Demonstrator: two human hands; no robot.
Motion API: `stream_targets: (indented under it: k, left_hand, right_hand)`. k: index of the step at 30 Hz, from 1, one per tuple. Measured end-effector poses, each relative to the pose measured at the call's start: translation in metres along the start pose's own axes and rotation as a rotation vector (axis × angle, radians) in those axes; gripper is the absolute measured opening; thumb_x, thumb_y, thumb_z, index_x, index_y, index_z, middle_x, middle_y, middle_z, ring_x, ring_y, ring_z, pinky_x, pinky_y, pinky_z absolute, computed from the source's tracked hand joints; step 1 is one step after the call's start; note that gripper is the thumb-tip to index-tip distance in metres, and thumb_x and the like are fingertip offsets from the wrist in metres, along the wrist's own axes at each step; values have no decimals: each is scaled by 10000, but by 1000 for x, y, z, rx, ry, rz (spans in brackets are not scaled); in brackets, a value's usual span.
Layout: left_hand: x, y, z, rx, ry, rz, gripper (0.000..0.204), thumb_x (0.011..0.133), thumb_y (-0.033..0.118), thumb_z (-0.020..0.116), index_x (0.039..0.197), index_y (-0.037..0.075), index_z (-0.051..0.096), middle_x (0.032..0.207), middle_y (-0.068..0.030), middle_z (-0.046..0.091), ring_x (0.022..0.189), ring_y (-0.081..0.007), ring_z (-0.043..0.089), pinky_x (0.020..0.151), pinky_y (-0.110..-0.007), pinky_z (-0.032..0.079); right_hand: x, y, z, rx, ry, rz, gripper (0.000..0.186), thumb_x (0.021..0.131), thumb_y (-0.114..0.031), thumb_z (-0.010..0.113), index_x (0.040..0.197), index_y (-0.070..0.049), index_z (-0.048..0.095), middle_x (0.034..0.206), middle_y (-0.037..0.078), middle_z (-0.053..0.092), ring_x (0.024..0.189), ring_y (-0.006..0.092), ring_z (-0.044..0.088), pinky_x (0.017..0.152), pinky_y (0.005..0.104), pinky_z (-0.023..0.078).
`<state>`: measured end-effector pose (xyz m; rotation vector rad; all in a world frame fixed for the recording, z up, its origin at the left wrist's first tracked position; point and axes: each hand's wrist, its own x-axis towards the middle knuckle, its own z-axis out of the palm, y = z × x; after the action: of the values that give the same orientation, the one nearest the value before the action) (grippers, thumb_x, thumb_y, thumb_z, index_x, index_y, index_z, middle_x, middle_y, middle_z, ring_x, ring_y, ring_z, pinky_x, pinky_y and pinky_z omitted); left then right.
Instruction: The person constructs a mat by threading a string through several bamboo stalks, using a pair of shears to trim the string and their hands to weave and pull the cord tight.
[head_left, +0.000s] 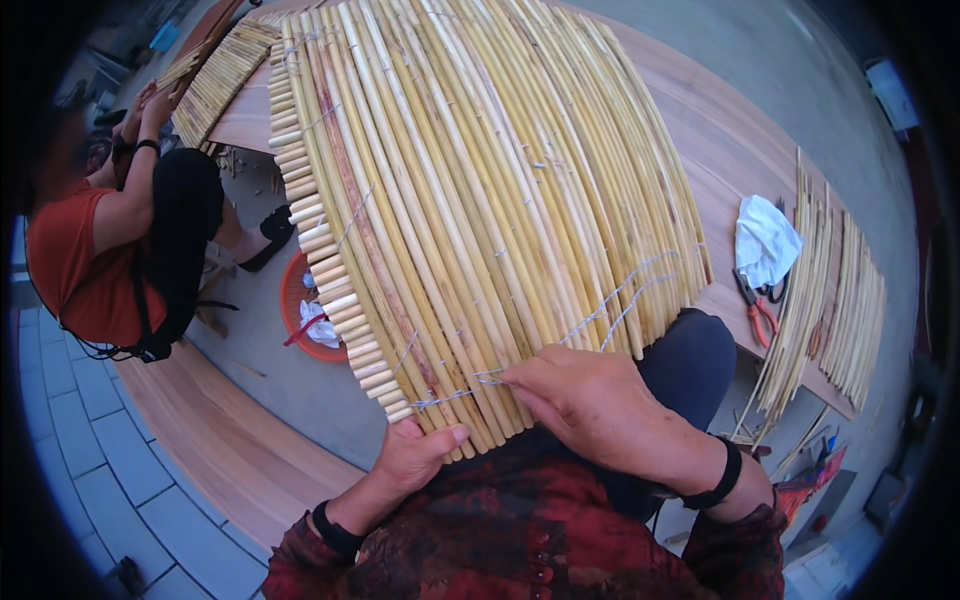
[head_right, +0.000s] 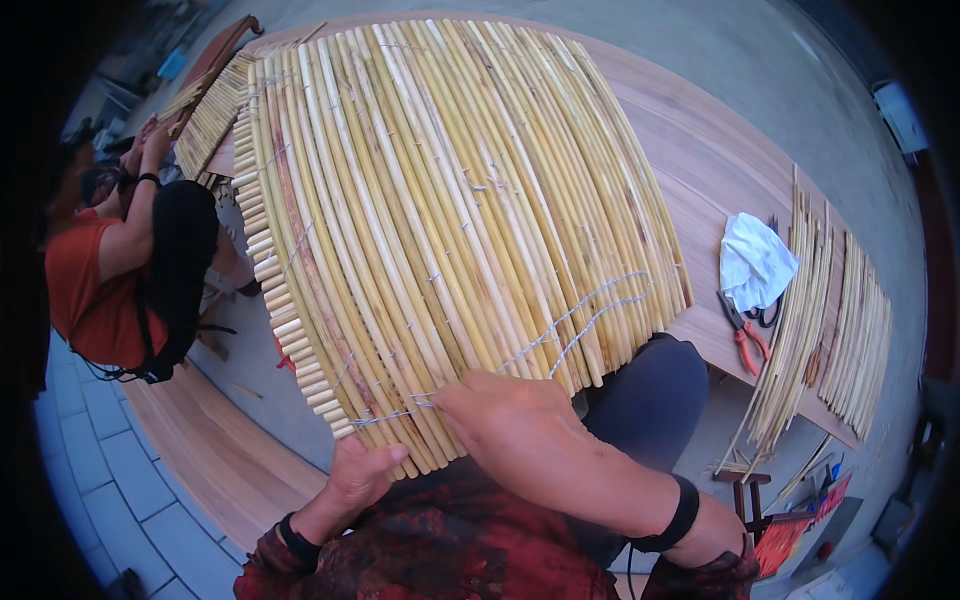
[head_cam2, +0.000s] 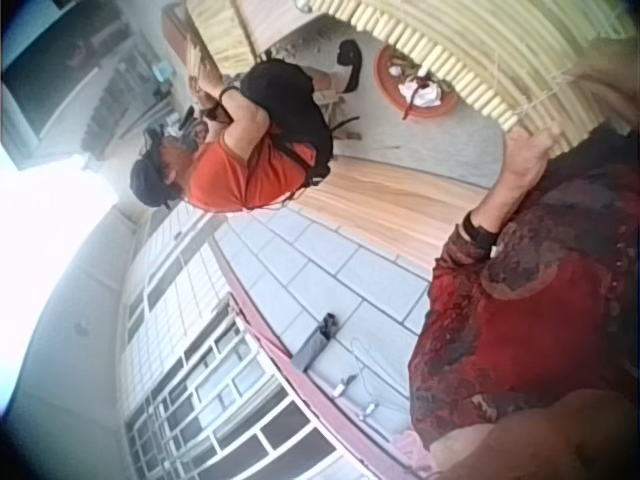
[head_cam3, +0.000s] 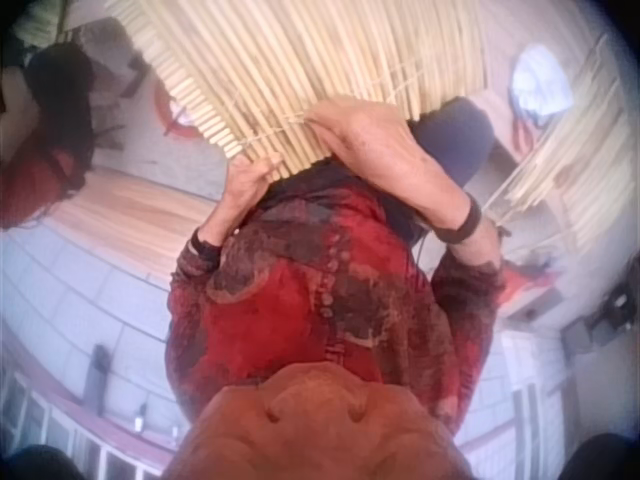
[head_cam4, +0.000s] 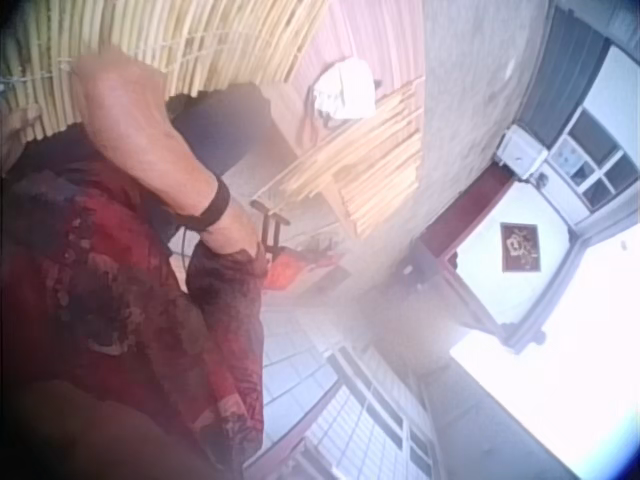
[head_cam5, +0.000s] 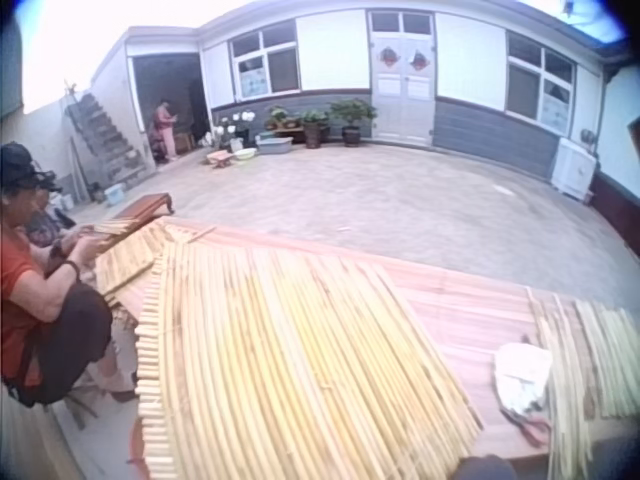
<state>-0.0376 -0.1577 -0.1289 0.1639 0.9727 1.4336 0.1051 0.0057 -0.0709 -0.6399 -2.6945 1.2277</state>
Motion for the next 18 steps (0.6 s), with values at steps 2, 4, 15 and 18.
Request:
stream_targets:
  k: [2,4,15,18]
  left_hand:
    - [0,0,0,-7,17,-18,408,781,-51,533,1177,-6,443,1126,-86,525,1031,-173,506,897,-315,404]
    - [1,1,0,-22,17,-26,413,778,-56,532,1177,-3,441,1126,-86,524,1033,-177,506,898,-318,403]
    - [4,1,-7,22,30,-20,467,743,-75,550,1187,2,426,1126,-99,517,1040,-212,509,902,-362,411]
    - [3,3,-7,43,45,-29,474,740,-69,554,1190,1,425,1130,-102,517,1041,-216,510,904,-362,410]
  right_hand:
    - [-1,0,4,-32,8,16,167,773,-98,576,938,-76,563,713,104,542,648,299,560,539,372,446]
    - [-2,0,9,-52,11,29,170,767,-96,580,935,-79,558,695,102,529,627,295,554,524,368,443]
    - [-5,13,30,-196,235,-240,193,657,-88,545,841,-30,536,626,34,440,556,175,516,456,283,420]
    - [-10,18,31,-150,219,-190,174,652,-89,548,816,-35,530,619,31,437,560,169,513,460,277,419]
